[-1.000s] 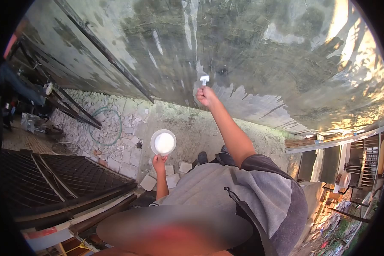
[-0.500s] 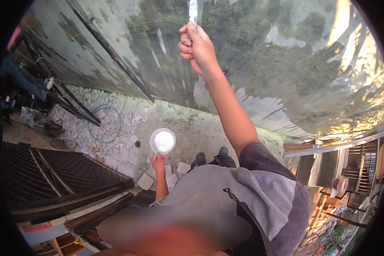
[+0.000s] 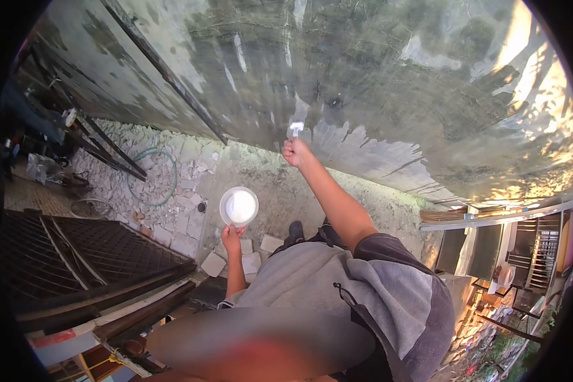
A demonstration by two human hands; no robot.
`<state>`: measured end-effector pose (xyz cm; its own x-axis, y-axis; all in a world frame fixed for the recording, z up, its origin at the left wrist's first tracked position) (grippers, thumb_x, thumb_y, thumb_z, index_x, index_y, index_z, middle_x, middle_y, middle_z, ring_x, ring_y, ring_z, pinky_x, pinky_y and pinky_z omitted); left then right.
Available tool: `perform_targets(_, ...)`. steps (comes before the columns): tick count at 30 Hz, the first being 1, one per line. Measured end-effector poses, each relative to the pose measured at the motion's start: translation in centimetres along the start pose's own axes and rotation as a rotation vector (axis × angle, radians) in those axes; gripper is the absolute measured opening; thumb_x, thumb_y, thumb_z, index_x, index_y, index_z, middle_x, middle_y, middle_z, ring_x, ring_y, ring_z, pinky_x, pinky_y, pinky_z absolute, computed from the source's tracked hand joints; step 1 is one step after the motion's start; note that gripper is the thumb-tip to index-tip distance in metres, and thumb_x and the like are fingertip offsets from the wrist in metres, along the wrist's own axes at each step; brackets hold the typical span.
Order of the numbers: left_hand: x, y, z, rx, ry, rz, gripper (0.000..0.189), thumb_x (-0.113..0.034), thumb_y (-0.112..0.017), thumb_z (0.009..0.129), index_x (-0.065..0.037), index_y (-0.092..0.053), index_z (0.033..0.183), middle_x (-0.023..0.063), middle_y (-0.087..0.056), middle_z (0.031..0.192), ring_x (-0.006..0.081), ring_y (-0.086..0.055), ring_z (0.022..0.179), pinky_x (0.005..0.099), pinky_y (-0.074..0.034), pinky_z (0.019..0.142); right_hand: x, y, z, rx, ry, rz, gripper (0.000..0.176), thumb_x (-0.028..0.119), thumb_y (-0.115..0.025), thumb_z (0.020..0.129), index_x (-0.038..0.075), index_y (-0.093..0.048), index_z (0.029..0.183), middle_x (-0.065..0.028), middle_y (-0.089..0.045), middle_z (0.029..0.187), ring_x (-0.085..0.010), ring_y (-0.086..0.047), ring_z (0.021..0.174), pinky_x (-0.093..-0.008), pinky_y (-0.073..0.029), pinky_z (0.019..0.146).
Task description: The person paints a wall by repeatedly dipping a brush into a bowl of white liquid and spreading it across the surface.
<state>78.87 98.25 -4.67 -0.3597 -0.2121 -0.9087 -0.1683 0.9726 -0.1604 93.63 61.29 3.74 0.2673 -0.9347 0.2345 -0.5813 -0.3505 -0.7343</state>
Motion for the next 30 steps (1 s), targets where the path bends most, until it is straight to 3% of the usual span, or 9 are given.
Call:
perform_targets(2,0.3,0.2,0.3,0.0,0.017,0.001,0.018,-0.011,-0.046,0.096,0.003,-0.058,0.099,0.0088,-0.065,0.086,0.0176,-0.067,0.073,0.0246,-0.053,0.065,4.2,-8.8,-6.0,0.071,0.214,-0.104,0.024,0.022,-0.036,0.102,0.007,-0.041,0.084,0.0044,-0.03,0.06,-0.0061,-0.026,0.044,-0.0216,-0.019,0.037)
perform_targets(7,-0.4,-1.1,0.4,0.005,0.026,-0.015,0.019,-0.012,-0.047,0.097,0.003,-0.058,0.097,0.0078,-0.064,0.08,0.0181,-0.067,0.073,0.0244,-0.053,0.065,8.4,-25.2,-23.6,0.661,0.407,-0.325,0.023,0.026,-0.042,0.101,0.004,-0.048,0.097,0.0045,-0.034,0.065,-0.0041,-0.027,0.049,-0.0191,-0.02,0.04)
perform_targets(12,-0.5,-2.9,1.2,0.022,0.007,-0.026,0.017,-0.011,-0.047,0.096,0.002,-0.059,0.094,0.0073,-0.063,0.077,0.0186,-0.067,0.073,0.0245,-0.053,0.065,9.2,-29.1,-29.7,0.779,0.658,-0.426,0.024,0.029,-0.042,0.102,0.006,-0.052,0.103,0.0033,-0.035,0.069,-0.004,-0.029,0.053,-0.0182,-0.023,0.044)
perform_targets(16,-0.4,-4.0,1.3,0.023,0.041,-0.073,0.016,-0.011,-0.048,0.096,0.002,-0.059,0.093,0.0074,-0.064,0.079,0.0183,-0.067,0.073,0.0247,-0.053,0.065,9.6,-24.3,-21.8,0.447,0.8,-0.544,0.028,0.034,-0.044,0.1,0.008,-0.052,0.105,0.0034,-0.035,0.066,-0.0037,-0.03,0.05,-0.0196,-0.024,0.042)
perform_targets(21,0.0,-4.2,0.9,0.044,0.031,-0.04,0.017,-0.011,-0.048,0.097,0.002,-0.059,0.094,0.0081,-0.065,0.085,0.0171,-0.067,0.072,0.0246,-0.054,0.064,8.1,-1.5,-1.8,-0.22,0.846,-0.953,0.035,0.044,-0.048,0.097,0.01,-0.052,0.105,0.0046,-0.033,0.057,-0.0063,-0.027,0.043,-0.024,-0.024,0.038)
perform_targets(23,-0.4,-3.7,0.8,0.042,0.022,-0.013,0.017,-0.011,-0.048,0.097,0.002,-0.059,0.095,0.0083,-0.065,0.086,0.0166,-0.067,0.072,0.0247,-0.054,0.064,3.9,5.9,-0.4,-0.39,0.509,-0.978,0.036,0.044,-0.044,0.098,0.009,-0.052,0.103,0.0047,-0.03,0.055,-0.0075,-0.024,0.04,-0.0248,-0.021,0.036)
perform_targets(25,-0.1,-2.7,1.0,0.032,0.052,0.001,0.021,-0.012,-0.046,0.097,0.002,-0.06,0.104,0.0073,-0.066,0.086,0.0152,-0.066,0.074,0.0239,-0.054,0.066,0.3,13.0,2.2,-0.429,0.164,-0.665,0.034,0.04,-0.04,0.1,0.007,-0.051,0.1,0.0055,-0.028,0.054,-0.0076,-0.022,0.039,-0.0247,-0.019,0.035)
perform_targets(28,-0.9,-1.5,0.4,0.017,0.03,0.037,0.019,-0.011,-0.046,0.097,0.001,-0.06,0.102,0.0061,-0.064,0.083,0.0149,-0.066,0.073,0.0244,-0.054,0.067,-1.6,14.0,2.4,-0.524,0.035,-0.508,0.032,0.036,-0.038,0.1,0.006,-0.05,0.097,0.0062,-0.027,0.054,-0.007,-0.022,0.04,-0.0241,-0.018,0.035)
perform_targets(30,-0.9,-0.7,0.5,-0.009,0.035,0.029,0.018,-0.011,-0.047,0.096,0.002,-0.059,0.099,0.0067,-0.064,0.083,0.0147,-0.065,0.073,0.0254,-0.054,0.067,-0.5,10.8,3.3,-0.373,0.066,-0.459,0.029,0.033,-0.039,0.1,0.006,-0.049,0.096,0.0064,-0.028,0.054,-0.0064,-0.022,0.04,-0.024,-0.017,0.035)
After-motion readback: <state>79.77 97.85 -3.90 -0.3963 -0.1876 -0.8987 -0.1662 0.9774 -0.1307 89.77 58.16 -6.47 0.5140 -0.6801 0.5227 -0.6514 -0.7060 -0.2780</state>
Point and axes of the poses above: each hand's wrist, its own z-axis towards the middle knuckle, its own y-axis out of the back of the hand, x = y × z, the point moved 6 cm from there along z, towards the middle knuckle
